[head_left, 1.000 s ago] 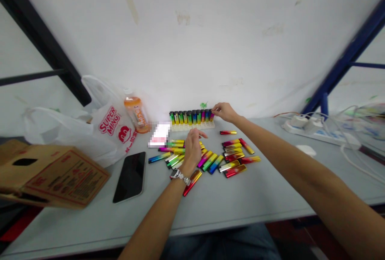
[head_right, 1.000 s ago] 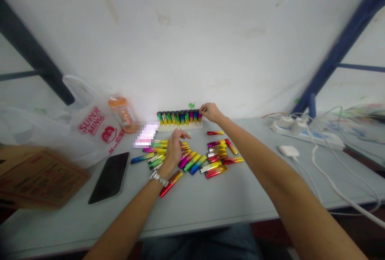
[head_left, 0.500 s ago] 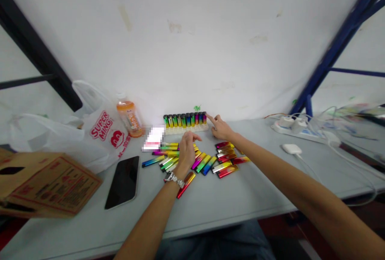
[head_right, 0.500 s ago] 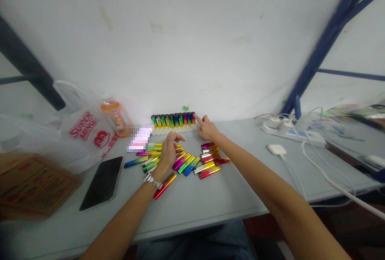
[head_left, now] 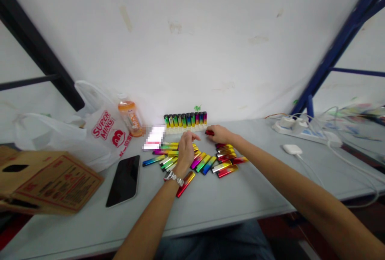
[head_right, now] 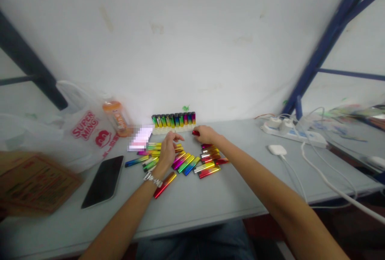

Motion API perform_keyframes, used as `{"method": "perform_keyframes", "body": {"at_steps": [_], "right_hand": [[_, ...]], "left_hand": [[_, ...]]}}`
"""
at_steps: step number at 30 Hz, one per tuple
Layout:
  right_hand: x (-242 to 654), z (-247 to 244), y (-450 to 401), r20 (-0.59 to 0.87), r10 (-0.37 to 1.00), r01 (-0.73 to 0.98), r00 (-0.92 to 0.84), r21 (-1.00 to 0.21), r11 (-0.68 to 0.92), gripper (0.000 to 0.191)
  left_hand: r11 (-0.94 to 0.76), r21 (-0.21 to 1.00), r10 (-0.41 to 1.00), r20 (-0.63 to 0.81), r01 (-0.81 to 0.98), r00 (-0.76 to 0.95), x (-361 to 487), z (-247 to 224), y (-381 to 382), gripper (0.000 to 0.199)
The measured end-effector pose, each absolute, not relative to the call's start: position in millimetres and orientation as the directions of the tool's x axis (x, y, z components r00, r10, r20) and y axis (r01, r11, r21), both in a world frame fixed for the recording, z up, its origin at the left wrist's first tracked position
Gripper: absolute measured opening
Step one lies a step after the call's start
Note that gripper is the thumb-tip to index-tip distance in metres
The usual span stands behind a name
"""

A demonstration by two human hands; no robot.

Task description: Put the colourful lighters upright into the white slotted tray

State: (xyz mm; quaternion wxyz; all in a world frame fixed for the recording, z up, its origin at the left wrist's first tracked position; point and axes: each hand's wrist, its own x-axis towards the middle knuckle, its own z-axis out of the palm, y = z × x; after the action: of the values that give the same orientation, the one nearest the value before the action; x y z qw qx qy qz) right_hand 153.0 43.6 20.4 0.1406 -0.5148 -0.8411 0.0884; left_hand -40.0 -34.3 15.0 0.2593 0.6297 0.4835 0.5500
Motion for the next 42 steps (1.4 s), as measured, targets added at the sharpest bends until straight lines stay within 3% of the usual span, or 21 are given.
{"method": "perform_keyframes", "body": {"at_steps": [3, 6, 11, 14, 18, 23, 30, 37, 42], "right_hand": [[131, 16, 36, 0.312, 0.835, 0.658, -0.453, -0.515, 0.549, 0.016], [109, 17, 20, 0.416, 0.856, 0.440, -0.308, -0.735, 0.516, 0.026], [84, 17, -8, 0.360, 0.917, 0.254, -0.174, -0.883, 0.395, 0.041], [79, 10, -17, 0.355, 0.934, 0.251, -0.035, -0.902, 0.352, 0.045], [80, 1, -23, 0.383, 0.922, 0.304, 0.062, -0.887, 0.348, 0.034], [80, -2, -29, 0.414, 0.907, 0.309, 0.072, -0.874, 0.374, 0.026], [79, -1, -33, 0.404, 0.913, 0.293, 0.056, -0.881, 0.372, 0.033], [82, -1, -40, 0.448, 0.894, 0.249, 0.023, -0.868, 0.429, 0.045], [81, -3, -37, 0.439, 0.897, 0.245, 0.041, -0.875, 0.417, 0.042]], "left_hand": [[-0.393, 0.866, 0.895, 0.437, 0.308, -0.086, -42, 16, -33, 0.058], [-0.396, 0.869, 0.891, 0.442, 0.297, -0.102, -43, 16, -32, 0.057], [-0.412, 0.853, 0.868, 0.474, 0.320, -0.147, -46, 15, -33, 0.051], [-0.430, 0.841, 0.858, 0.494, 0.328, -0.144, -46, 15, -34, 0.048], [-0.440, 0.843, 0.855, 0.499, 0.310, -0.141, -45, 18, -36, 0.046], [-0.432, 0.852, 0.862, 0.487, 0.297, -0.142, -44, 19, -37, 0.046], [-0.424, 0.849, 0.866, 0.482, 0.316, -0.134, -45, 18, -36, 0.046], [-0.342, 0.912, 0.926, 0.368, 0.225, -0.084, -42, 12, -33, 0.065], [-0.345, 0.918, 0.929, 0.364, 0.194, -0.073, -41, 10, -33, 0.069]]}}
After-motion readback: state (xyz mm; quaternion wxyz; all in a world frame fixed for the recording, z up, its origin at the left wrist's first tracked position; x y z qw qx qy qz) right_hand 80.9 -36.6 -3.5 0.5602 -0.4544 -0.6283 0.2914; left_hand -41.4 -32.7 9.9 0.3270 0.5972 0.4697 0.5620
